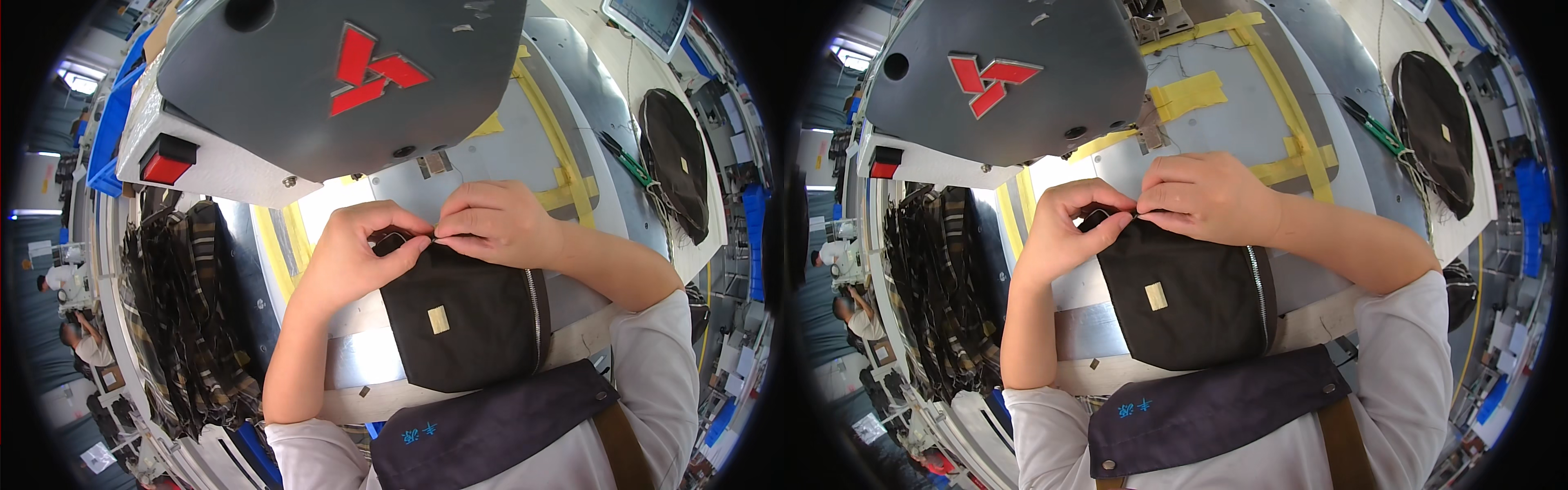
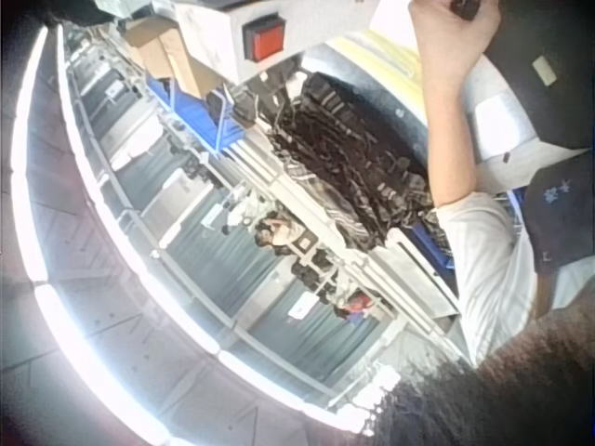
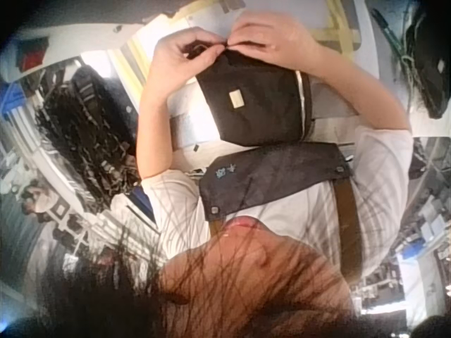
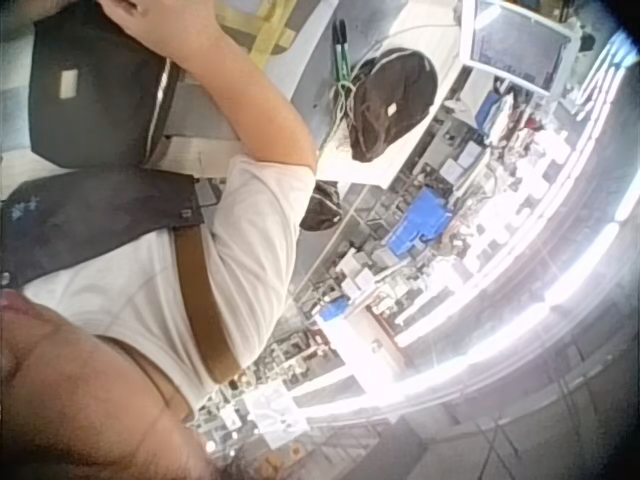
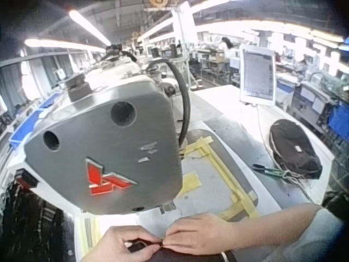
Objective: The person aligns a zipper on a plaid fabric bag and sews it using an industrial sewing machine. They then trim the excess thread with scissors and continue sewing another section of the bag.
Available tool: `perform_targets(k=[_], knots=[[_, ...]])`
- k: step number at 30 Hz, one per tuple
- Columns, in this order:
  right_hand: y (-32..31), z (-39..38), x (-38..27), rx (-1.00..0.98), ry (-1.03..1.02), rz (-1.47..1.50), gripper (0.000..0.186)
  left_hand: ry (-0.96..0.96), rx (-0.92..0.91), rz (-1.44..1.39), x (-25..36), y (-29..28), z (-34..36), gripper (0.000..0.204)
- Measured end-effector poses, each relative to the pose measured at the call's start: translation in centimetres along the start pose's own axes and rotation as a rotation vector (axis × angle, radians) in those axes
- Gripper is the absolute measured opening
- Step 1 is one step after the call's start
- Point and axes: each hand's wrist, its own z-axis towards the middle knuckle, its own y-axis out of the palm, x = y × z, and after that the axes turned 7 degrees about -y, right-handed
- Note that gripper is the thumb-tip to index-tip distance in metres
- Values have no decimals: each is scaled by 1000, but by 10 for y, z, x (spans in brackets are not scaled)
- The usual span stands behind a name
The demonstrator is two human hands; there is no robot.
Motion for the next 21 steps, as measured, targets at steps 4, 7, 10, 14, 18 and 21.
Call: perform_targets(k=[4,7,10,14,18,21], knots=[[1,1,-1,-10,-5,0,17,66,14,55,-5,0,1,11],[1,1,0,-19,-10,-3,17,36,26,160,-3,1,0,8],[0,1,-1,-34,-25,-13,17,22,7,71,-8,1,2,7],[0,2,-2,-52,-58,-25,17,18,60,-42,-13,8,3,6],[0,0,-2,-89,-50,-27,17,116,192,11,-17,19,5,5],[-1,2,-4,-87,91,53,16,191,248,75,-15,22,5,5]])
